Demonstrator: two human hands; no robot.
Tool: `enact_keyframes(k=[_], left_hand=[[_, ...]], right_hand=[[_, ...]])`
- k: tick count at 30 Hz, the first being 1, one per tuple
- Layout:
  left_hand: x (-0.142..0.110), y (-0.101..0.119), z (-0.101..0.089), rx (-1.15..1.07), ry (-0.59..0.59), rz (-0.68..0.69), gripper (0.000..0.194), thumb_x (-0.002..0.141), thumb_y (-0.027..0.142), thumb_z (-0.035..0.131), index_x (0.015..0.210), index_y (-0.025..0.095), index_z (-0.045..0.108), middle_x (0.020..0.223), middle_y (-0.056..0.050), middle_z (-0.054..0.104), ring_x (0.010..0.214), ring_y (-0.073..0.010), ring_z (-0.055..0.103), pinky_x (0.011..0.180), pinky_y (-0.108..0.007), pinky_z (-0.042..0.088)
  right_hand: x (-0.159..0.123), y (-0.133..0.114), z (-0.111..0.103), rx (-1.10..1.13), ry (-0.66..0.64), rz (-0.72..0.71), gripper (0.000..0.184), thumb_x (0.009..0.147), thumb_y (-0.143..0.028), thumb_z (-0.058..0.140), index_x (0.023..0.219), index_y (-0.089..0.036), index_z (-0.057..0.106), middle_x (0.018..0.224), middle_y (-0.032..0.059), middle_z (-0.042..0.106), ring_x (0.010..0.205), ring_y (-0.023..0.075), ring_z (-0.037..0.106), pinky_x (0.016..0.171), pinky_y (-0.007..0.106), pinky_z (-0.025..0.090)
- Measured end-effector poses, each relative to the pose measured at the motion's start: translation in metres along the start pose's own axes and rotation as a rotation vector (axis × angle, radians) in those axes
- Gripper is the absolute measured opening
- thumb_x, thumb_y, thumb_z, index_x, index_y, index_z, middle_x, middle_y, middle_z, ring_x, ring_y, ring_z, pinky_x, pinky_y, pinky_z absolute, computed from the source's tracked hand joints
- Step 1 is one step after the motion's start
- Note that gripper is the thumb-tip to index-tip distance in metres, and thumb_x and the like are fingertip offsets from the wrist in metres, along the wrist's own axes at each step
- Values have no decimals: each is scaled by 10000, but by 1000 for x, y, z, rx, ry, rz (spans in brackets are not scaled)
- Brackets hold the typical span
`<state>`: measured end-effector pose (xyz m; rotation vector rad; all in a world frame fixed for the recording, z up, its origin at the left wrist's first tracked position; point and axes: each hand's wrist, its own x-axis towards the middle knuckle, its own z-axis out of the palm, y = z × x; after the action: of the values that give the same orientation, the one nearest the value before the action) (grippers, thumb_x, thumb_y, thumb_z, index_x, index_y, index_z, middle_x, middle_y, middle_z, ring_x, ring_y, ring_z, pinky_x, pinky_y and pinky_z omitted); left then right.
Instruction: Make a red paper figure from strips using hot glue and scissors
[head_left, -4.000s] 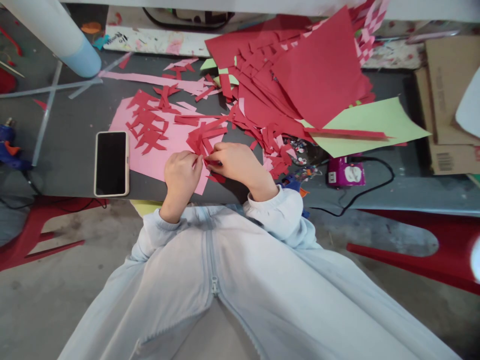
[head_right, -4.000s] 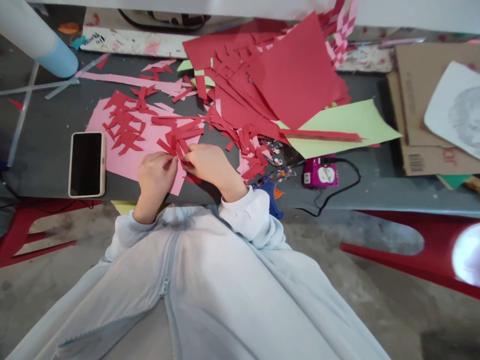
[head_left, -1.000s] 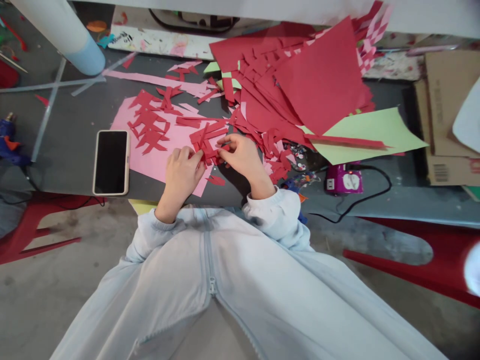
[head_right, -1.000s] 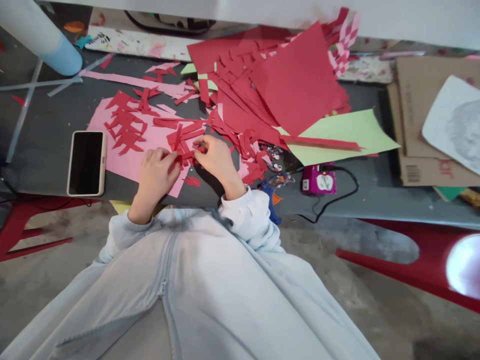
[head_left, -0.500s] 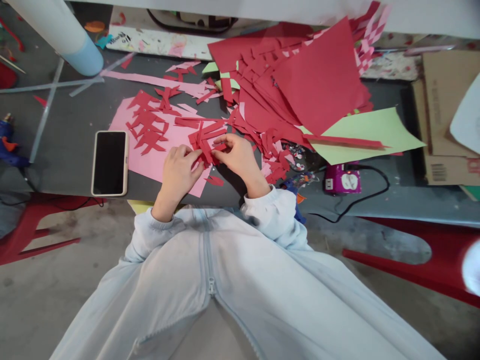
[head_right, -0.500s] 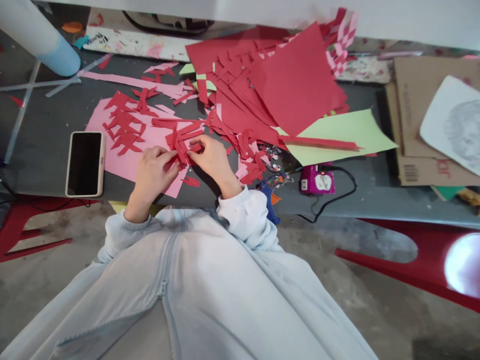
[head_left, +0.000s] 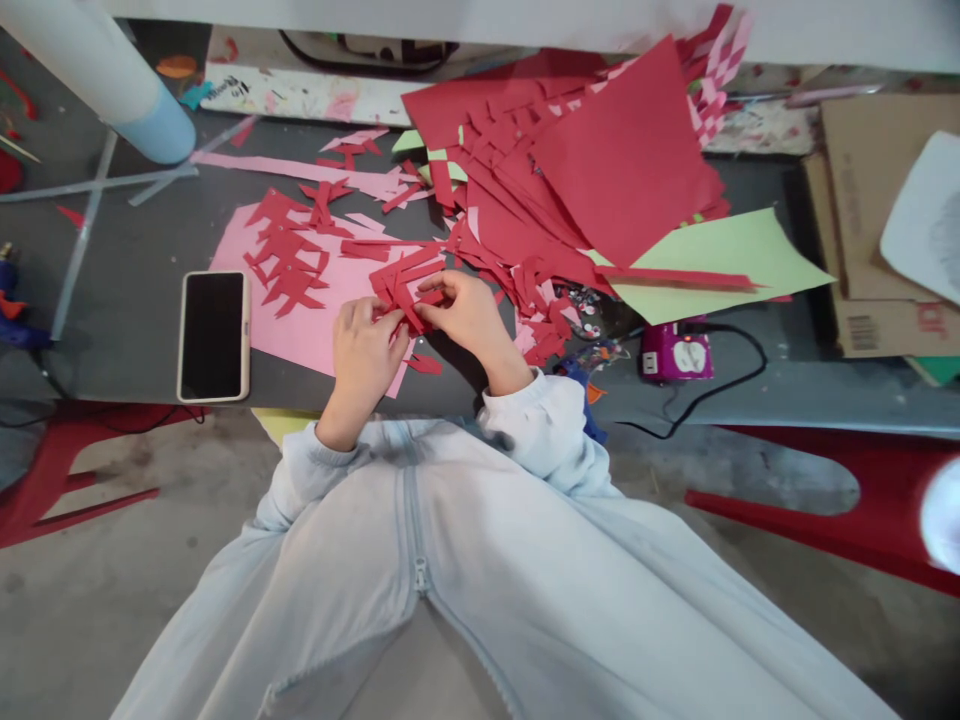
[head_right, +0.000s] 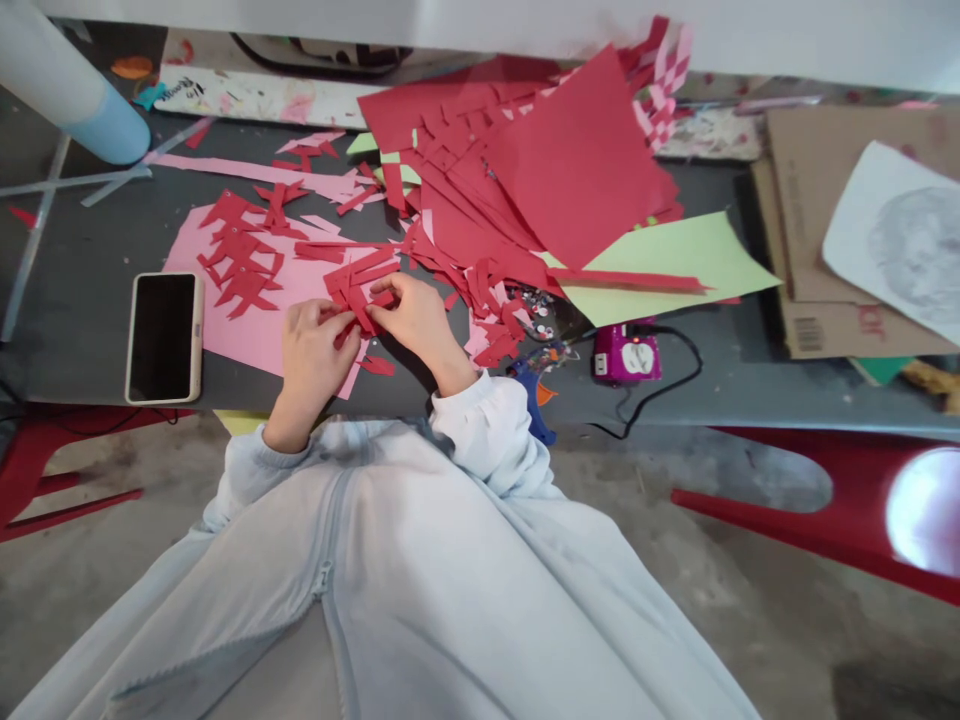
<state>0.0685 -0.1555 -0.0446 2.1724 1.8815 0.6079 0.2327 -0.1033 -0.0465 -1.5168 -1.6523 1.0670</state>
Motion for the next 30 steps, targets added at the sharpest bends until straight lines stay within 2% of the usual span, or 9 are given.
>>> enact_keyframes(k=[5, 13, 21, 23, 25, 28, 30], left_hand=[[3, 0, 3, 8, 28, -26, 225, 931, 343, 588, 1023, 247, 769, 1084, -104, 659, 1080, -303, 556, 938, -465, 465], [10, 6, 1, 2, 33, -84, 214, 922, 303, 584, 902, 223, 781, 979, -97, 672, 1010, -286, 566, 905, -455, 487], [11, 6, 5, 9, 81, -83, 230, 928, 331, 581, 846, 223, 767, 941, -86, 675, 968, -272, 561, 875, -439, 483], [11, 5, 6, 3, 87, -80, 220, 923, 334, 594, 838, 223, 764, 935, -85, 676, 965, -268, 559, 875, -433, 482], [11, 5, 6, 3, 89, -81, 219, 922, 331, 596, 833, 224, 764, 933, -82, 683, 959, -267, 560, 873, -428, 481], [12, 6, 4, 12, 74, -93, 230, 926, 316, 582, 836, 213, 767, 947, -82, 696, 968, -268, 564, 886, -420, 477], [12, 7, 4, 16, 66, -109, 237, 928, 308, 573, 844, 203, 769, 958, -86, 702, 979, -270, 565, 897, -415, 473]], right_hand=[[0, -1, -1, 71, -30, -18, 208, 756, -253, 661, 956, -200, 678, 850, 24, 738, 724, 179, 674, 730, 350, 547], [-4, -10, -3, 99, -82, -132, 285, 773, -151, 555, 1019, -210, 685, 1062, 49, 753, 961, 195, 707, 795, 332, 566], [-7, -18, -8, 175, -135, -98, 317, 810, -126, 521, 1083, -219, 652, 1042, 45, 764, 923, 185, 723, 797, 329, 573], [-9, -20, -12, 113, -105, -98, 315, 815, -125, 539, 1099, -218, 637, 1007, 41, 761, 884, 183, 716, 779, 327, 554], [-11, -23, -18, -52, -81, -117, 231, 810, -144, 592, 1023, -210, 651, 947, 41, 748, 852, 198, 699, 774, 342, 524], [-14, -26, -24, -378, -162, -161, 75, 792, -218, 690, 862, -198, 674, 914, 59, 721, 864, 235, 664, 763, 359, 470], [-15, -29, -26, -522, -230, -170, 123, 794, -277, 723, 880, -195, 693, 964, 76, 710, 897, 250, 645, 739, 352, 439]])
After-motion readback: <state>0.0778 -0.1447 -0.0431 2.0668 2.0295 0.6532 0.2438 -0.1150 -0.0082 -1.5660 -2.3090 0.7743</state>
